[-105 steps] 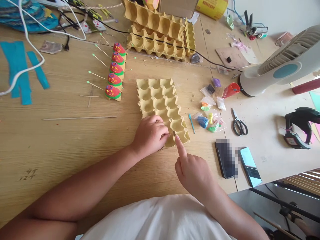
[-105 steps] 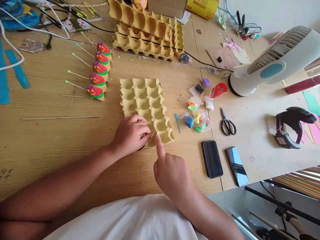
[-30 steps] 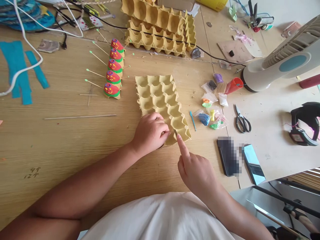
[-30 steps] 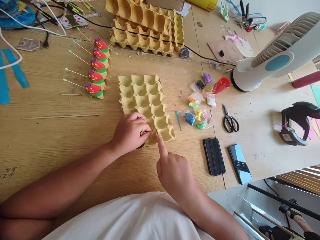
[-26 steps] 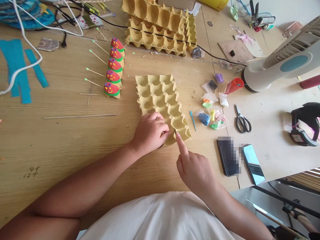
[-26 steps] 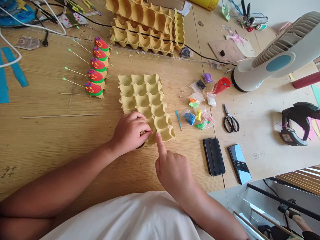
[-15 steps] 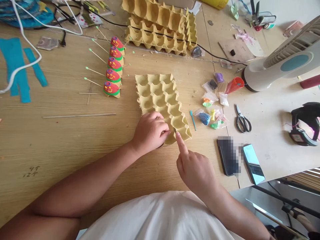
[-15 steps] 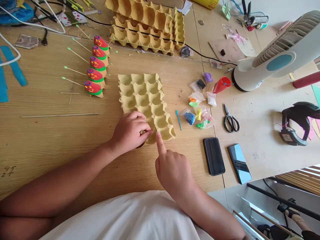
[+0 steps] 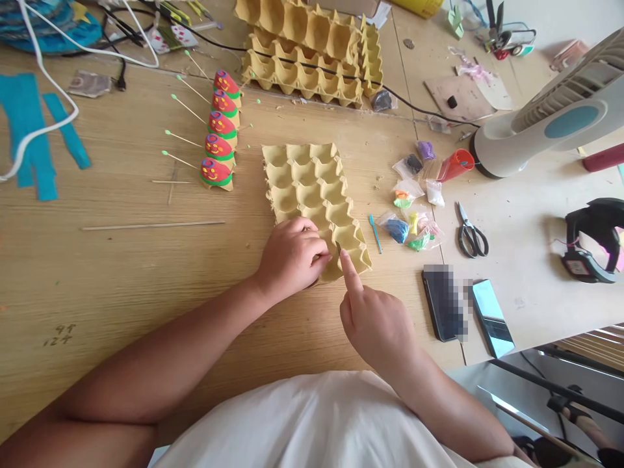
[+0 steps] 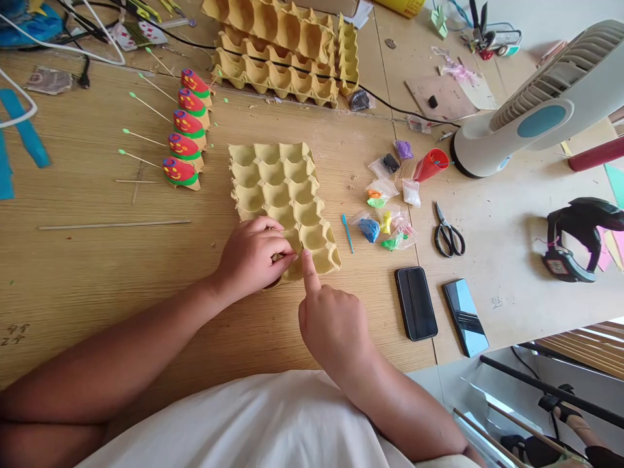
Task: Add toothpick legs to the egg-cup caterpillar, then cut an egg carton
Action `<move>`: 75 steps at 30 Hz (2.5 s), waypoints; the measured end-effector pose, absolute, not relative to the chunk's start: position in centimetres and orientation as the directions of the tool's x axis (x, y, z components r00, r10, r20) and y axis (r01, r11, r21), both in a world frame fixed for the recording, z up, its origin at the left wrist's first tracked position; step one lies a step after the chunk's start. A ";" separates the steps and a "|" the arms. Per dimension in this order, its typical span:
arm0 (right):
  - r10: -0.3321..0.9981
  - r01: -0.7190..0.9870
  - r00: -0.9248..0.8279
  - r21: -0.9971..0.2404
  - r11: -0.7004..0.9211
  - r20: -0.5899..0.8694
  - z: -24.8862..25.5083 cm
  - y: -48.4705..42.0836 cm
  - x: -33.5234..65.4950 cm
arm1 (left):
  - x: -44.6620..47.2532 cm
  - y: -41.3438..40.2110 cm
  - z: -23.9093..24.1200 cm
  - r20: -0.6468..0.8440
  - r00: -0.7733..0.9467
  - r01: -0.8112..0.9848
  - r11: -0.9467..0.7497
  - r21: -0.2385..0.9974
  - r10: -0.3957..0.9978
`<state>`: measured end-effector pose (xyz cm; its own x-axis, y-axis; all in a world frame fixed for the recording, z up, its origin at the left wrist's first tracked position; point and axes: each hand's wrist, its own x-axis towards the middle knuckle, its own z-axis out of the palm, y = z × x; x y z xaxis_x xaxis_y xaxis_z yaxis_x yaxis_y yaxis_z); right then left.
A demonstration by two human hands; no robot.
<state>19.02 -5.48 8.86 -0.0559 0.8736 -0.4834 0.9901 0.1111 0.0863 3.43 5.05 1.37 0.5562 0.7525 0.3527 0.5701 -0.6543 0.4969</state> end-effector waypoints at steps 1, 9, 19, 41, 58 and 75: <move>0.868 0.989 -0.049 0.099 0.112 -0.493 9.1 -5.4 18.9 | 3.4 5.0 1.4 0.354 0.554 0.572 -0.654 0.495 0.753; 0.859 0.983 -0.036 0.135 0.122 -0.511 9.2 -4.5 18.5 | 3.4 5.0 1.4 0.346 0.563 0.579 -0.657 0.483 0.750; 0.866 0.983 -0.045 0.131 0.126 -0.498 9.2 -4.6 18.4 | 3.4 5.0 1.5 0.340 0.564 0.577 -0.654 0.489 0.752; 0.868 0.980 -0.052 0.143 0.140 -0.493 8.7 -4.6 18.7 | 3.5 4.9 1.4 0.344 0.567 0.564 -0.657 0.500 0.749; 0.851 0.980 -0.063 0.128 0.150 -0.521 9.1 -5.1 18.8 | 3.5 4.8 1.5 0.344 0.556 0.573 -0.649 0.501 0.757; 0.861 0.981 -0.058 0.132 0.143 -0.504 8.9 -4.9 18.7 | 3.5 5.0 1.4 0.352 0.570 0.560 -0.664 0.495 0.743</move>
